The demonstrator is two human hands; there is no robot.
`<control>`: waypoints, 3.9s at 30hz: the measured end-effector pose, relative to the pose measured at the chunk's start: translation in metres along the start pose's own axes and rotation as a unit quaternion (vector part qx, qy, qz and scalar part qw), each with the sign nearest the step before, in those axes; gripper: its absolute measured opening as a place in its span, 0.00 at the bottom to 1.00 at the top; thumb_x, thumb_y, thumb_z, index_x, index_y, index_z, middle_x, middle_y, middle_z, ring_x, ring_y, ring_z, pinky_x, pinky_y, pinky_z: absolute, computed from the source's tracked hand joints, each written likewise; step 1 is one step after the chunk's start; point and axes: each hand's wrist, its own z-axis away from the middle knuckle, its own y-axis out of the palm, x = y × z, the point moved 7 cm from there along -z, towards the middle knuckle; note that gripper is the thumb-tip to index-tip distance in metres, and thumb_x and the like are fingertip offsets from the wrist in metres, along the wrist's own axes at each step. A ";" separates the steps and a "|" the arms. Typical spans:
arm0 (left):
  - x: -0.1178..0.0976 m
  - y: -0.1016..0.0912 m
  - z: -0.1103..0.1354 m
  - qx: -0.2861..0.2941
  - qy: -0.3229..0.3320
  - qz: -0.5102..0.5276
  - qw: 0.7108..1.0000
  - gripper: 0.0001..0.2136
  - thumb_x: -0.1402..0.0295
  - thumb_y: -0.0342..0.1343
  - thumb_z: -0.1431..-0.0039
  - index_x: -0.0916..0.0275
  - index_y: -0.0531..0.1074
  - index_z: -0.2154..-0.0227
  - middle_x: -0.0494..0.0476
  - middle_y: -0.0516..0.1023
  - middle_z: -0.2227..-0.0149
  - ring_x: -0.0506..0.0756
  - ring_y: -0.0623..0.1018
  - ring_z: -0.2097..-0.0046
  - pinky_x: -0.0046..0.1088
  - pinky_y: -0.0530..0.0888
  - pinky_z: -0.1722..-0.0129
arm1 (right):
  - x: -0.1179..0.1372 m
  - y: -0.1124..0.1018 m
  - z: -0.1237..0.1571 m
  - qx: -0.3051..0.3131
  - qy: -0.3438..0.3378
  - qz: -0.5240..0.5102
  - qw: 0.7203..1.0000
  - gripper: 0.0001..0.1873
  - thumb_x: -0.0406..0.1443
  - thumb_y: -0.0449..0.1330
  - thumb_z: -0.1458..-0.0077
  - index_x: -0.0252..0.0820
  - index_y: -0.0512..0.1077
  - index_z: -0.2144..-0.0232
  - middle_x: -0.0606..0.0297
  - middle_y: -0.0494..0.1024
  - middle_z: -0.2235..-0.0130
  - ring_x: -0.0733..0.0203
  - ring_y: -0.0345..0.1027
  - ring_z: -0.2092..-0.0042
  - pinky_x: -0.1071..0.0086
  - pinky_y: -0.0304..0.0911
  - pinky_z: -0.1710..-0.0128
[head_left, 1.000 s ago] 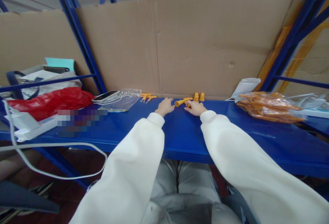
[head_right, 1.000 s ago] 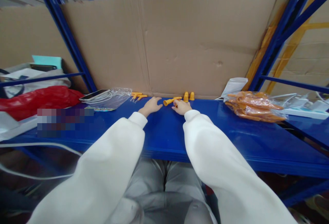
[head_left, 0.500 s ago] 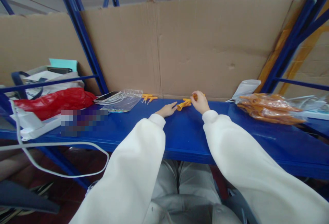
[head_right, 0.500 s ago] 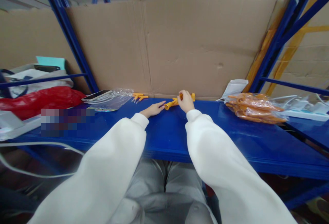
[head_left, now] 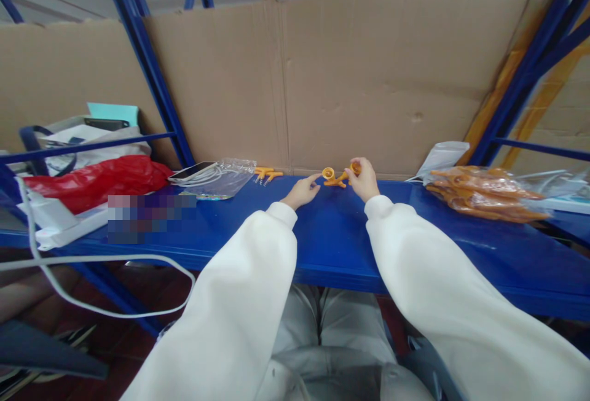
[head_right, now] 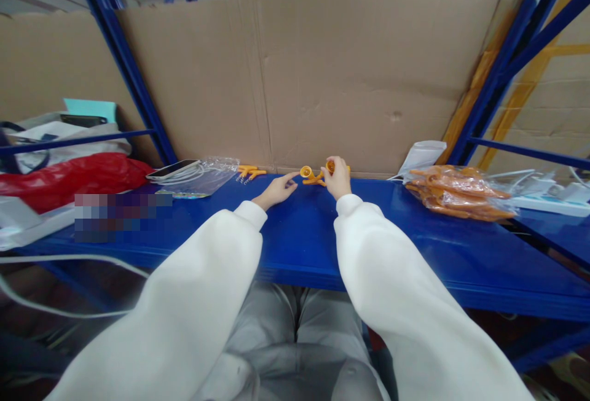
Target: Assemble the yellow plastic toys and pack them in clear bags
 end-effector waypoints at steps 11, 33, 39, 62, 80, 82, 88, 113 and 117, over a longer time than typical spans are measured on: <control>-0.006 -0.006 0.004 -0.021 -0.003 0.061 0.998 0.19 0.69 0.62 0.40 0.66 0.77 0.45 0.63 0.83 0.49 0.59 0.82 0.49 0.34 0.77 0.45 | -0.002 0.018 -0.001 0.053 -0.004 -0.131 0.990 0.12 0.38 0.59 0.44 0.46 0.65 0.57 0.55 0.75 0.52 0.52 0.71 0.49 0.53 0.67 0.45; -0.007 -0.032 0.012 -0.108 -0.062 -0.088 0.988 0.12 0.73 0.59 0.40 0.61 0.76 0.54 0.60 0.84 0.60 0.59 0.82 0.55 0.32 0.76 0.53 | 0.003 0.041 0.017 0.195 0.168 -0.127 0.958 0.15 0.50 0.57 0.38 0.45 0.66 0.61 0.64 0.76 0.66 0.61 0.71 0.72 0.60 0.71 0.64; -0.020 -0.036 0.015 -0.120 -0.025 -0.116 0.986 0.13 0.75 0.57 0.38 0.62 0.74 0.51 0.62 0.82 0.55 0.59 0.81 0.52 0.32 0.75 0.50 | 0.000 0.037 0.015 0.204 0.179 -0.138 0.952 0.29 0.62 0.53 0.39 0.45 0.65 0.71 0.64 0.72 0.75 0.62 0.65 0.79 0.62 0.67 0.74; -0.066 -0.019 0.019 -0.048 0.140 -0.287 0.946 0.19 0.75 0.44 0.31 0.59 0.68 0.40 0.67 0.73 0.45 0.57 0.80 0.54 0.33 0.74 0.50 | 0.017 0.037 0.034 0.365 0.122 0.062 0.921 0.18 0.40 0.68 0.50 0.42 0.67 0.84 0.64 0.72 0.83 0.56 0.73 0.76 0.61 0.72 0.67; -0.059 -0.022 0.020 -0.053 0.115 -0.187 0.974 0.24 0.72 0.46 0.31 0.60 0.62 0.34 0.66 0.72 0.45 0.59 0.79 0.49 0.32 0.76 0.50 | 0.026 0.029 0.021 0.272 0.015 0.209 0.939 0.07 0.35 0.62 0.48 0.45 0.82 0.69 0.55 0.82 0.71 0.40 0.79 0.57 0.53 0.72 0.55; -0.059 -0.023 0.020 -0.058 0.116 -0.180 0.975 0.26 0.73 0.47 0.31 0.60 0.58 0.31 0.67 0.73 0.45 0.59 0.79 0.48 0.32 0.75 0.50 | 0.025 0.028 0.021 0.271 0.032 0.200 0.941 0.07 0.35 0.62 0.48 0.43 0.82 0.69 0.53 0.82 0.69 0.38 0.78 0.56 0.51 0.71 0.54; -0.056 -0.020 0.018 -0.057 0.105 -0.169 0.978 0.27 0.73 0.48 0.31 0.60 0.57 0.31 0.67 0.74 0.46 0.59 0.79 0.48 0.32 0.75 0.49 | 0.029 0.026 0.023 0.287 0.050 0.223 0.930 0.09 0.35 0.61 0.46 0.41 0.82 0.67 0.49 0.83 0.65 0.36 0.79 0.54 0.50 0.71 0.53; -0.036 -0.017 0.011 -0.033 -0.049 -0.039 0.998 0.22 0.75 0.59 0.40 0.63 0.64 0.44 0.65 0.82 0.56 0.59 0.84 0.58 0.35 0.79 0.55 | 0.066 0.022 0.031 0.317 -0.051 0.446 0.835 0.20 0.32 0.52 0.36 0.29 0.79 0.51 0.38 0.83 0.54 0.42 0.77 0.48 0.56 0.63 0.48; -0.032 -0.013 0.016 0.015 -0.103 -0.023 0.994 0.20 0.74 0.59 0.38 0.64 0.63 0.45 0.62 0.82 0.61 0.57 0.84 0.65 0.33 0.80 0.61 | 0.064 0.027 0.033 0.321 -0.070 0.443 0.834 0.19 0.30 0.51 0.36 0.30 0.79 0.52 0.38 0.83 0.54 0.43 0.78 0.50 0.56 0.60 0.50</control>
